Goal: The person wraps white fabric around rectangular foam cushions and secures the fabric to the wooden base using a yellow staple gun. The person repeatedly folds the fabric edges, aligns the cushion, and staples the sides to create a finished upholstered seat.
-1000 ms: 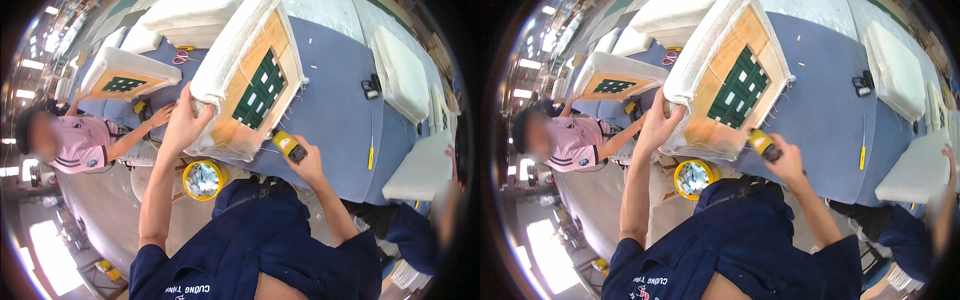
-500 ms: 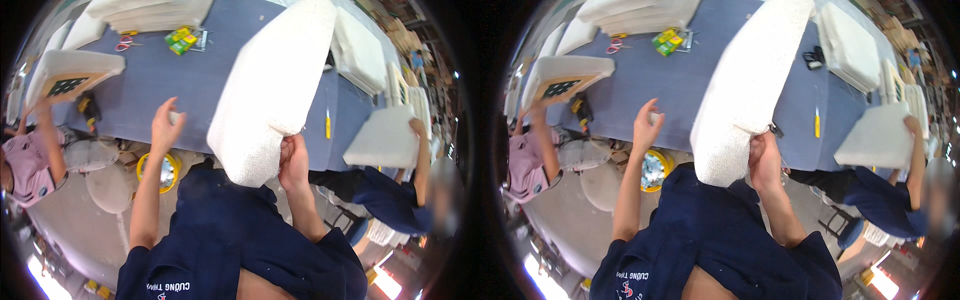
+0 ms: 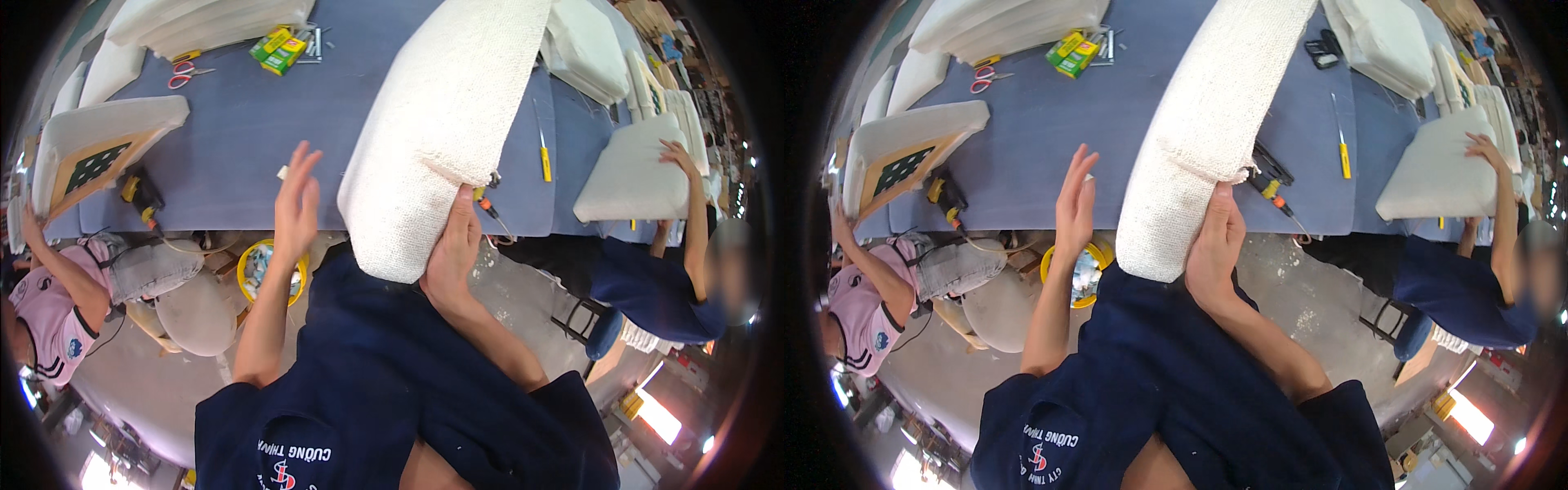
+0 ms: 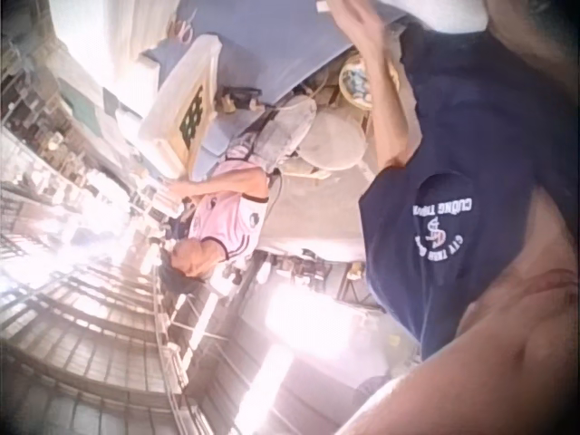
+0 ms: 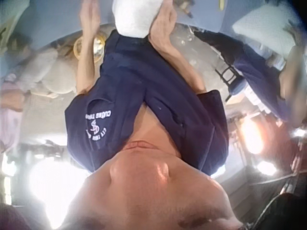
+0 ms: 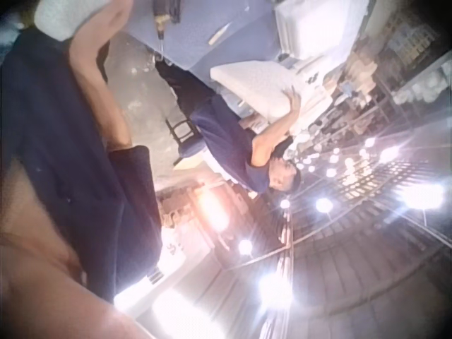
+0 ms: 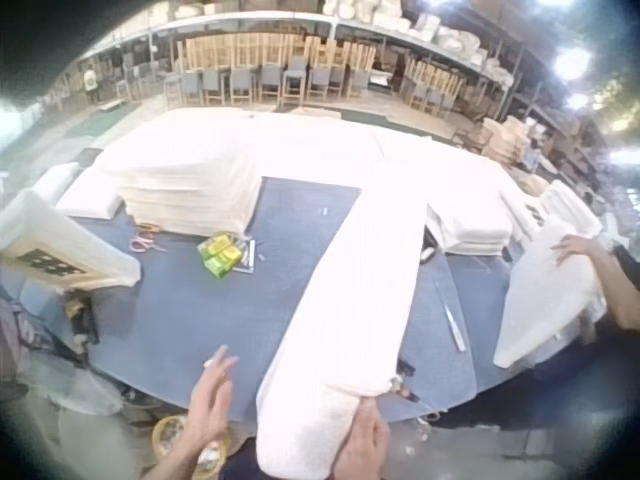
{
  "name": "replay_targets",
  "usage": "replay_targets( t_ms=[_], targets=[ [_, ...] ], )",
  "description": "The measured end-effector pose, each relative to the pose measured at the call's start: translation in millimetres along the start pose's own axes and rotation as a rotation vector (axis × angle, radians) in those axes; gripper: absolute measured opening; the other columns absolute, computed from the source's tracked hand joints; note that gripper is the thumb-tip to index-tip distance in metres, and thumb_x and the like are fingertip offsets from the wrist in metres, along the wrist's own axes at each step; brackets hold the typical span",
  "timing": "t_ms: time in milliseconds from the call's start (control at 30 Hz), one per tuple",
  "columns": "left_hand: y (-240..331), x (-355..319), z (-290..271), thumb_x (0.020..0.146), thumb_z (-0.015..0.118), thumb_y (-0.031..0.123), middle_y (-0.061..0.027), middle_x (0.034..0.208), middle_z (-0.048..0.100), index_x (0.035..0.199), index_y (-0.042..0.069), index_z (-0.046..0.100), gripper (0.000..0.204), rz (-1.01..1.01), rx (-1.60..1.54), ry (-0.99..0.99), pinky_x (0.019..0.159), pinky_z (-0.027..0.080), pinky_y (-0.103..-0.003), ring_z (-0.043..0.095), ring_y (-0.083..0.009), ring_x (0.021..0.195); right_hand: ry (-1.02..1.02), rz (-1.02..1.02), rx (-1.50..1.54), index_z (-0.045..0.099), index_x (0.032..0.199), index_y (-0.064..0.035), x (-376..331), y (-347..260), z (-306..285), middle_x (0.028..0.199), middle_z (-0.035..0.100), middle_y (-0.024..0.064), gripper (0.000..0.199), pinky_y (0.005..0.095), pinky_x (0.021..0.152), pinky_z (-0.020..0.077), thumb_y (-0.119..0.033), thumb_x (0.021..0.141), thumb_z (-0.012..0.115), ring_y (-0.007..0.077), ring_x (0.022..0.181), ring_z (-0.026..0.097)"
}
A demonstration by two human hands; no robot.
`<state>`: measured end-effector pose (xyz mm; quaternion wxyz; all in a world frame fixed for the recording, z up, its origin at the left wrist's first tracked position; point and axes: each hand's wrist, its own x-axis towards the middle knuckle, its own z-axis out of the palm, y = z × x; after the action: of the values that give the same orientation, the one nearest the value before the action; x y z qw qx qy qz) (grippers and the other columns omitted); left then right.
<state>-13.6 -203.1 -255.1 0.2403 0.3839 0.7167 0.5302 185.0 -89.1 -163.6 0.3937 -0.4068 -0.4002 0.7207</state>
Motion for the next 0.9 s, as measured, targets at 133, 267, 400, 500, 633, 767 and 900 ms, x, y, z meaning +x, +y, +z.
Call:
replay_targets(
  t_ms=[133, 267, 400, 500, 633, 767, 900],
  targets=[
    [168.6, -28.4, -44.7, 0.08, 0.086, 0.032, -0.0229, 0.172, 0.042, 0.158, -0.001, 0.053, 0.091, 0.441, 0.492, -0.401, 0.129, 0.027, -0.064, 0.037, -0.0397, 0.162, -0.078, -0.056, 0.1, 0.065, 0.135, 0.0034, -4.6, 5.7, 34.4, 0.125, 0.072, 0.0073, 0.05, 0.0292, 0.097, 0.0528, -0.038, 0.122, 0.039, 0.0111, 0.111, 0.066],
    [176.5, -30.8, -26.0, 0.09, 0.071, 0.018, -0.0197, 0.167, 0.049, 0.155, -0.003, 0.054, 0.07, 0.525, 0.941, -0.311, 0.127, 0.031, -0.064, 0.045, -0.0338, 0.158, -0.115, -0.038, 0.131, 0.066, 0.134, 0.0029, -8.7, 9.7, 55.4, 0.124, 0.072, 0.0068, 0.048, 0.0286, 0.097, 0.0518, -0.034, 0.123, 0.038, 0.0103, 0.11, 0.064],
    [164.1, -30.8, -21.8, 0.093, 0.064, 0.01, -0.0194, 0.166, 0.051, 0.155, -0.003, 0.053, 0.064, 0.474, 0.854, -0.272, 0.128, 0.033, -0.059, 0.046, -0.0336, 0.157, -0.1, 0.02, -0.071, 0.061, 0.141, 0.001, -12.9, -1.6, 62.9, 0.131, 0.07, 0.0084, 0.05, 0.0306, 0.1, 0.0541, -0.038, 0.122, 0.037, 0.0132, 0.117, 0.066],
    [160.7, -34.7, -23.3, 0.094, 0.061, 0.012, -0.0186, 0.167, 0.05, 0.157, -0.001, 0.052, 0.065, 0.459, 0.851, -0.279, 0.128, 0.034, -0.059, 0.044, -0.0328, 0.158, -0.061, 0.008, -0.079, 0.063, 0.135, 0.0017, -19.3, -0.5, 67.4, 0.126, 0.07, 0.0073, 0.048, 0.0298, 0.097, 0.0534, -0.037, 0.123, 0.037, 0.0121, 0.113, 0.065],
    [156.4, -33.5, -39.9, 0.098, 0.059, 0.016, -0.02, 0.172, 0.043, 0.162, 0.004, 0.049, 0.066, 0.494, 0.777, -0.411, 0.131, 0.025, -0.062, 0.035, -0.0338, 0.164, -0.091, -0.105, -0.027, 0.065, 0.123, 0.0033, -17.4, 18.7, 68.1, 0.113, 0.07, 0.0049, 0.045, 0.0287, 0.091, 0.0518, -0.031, 0.123, 0.037, 0.0096, 0.104, 0.061],
    [123.0, -32.6, -78.0, 0.107, 0.053, 0.021, -0.0249, 0.176, 0.035, 0.166, 0.007, 0.047, 0.06, 0.396, 0.21, -0.048, 0.133, 0.01, -0.062, 0.024, -0.0389, 0.168, -0.098, -0.171, -0.159, 0.064, 0.123, 0.0051, -16.9, 31.4, 61.9, 0.114, 0.069, 0.0056, 0.044, 0.0291, 0.091, 0.051, -0.029, 0.123, 0.036, 0.0098, 0.103, 0.06],
    [108.1, -35.6, -97.9, 0.114, 0.039, 0.031, -0.0289, 0.174, 0.036, 0.167, 0.008, 0.045, 0.058, 0.072, 0.13, -0.109, 0.133, 0.016, -0.056, 0.029, -0.0433, 0.165, -0.165, -0.175, -0.109, 0.062, 0.129, 0.0072, -17.7, 32.5, 66.0, 0.121, 0.07, 0.0083, 0.046, 0.0297, 0.096, 0.0507, -0.029, 0.123, 0.034, 0.0124, 0.108, 0.063]
  ],
)
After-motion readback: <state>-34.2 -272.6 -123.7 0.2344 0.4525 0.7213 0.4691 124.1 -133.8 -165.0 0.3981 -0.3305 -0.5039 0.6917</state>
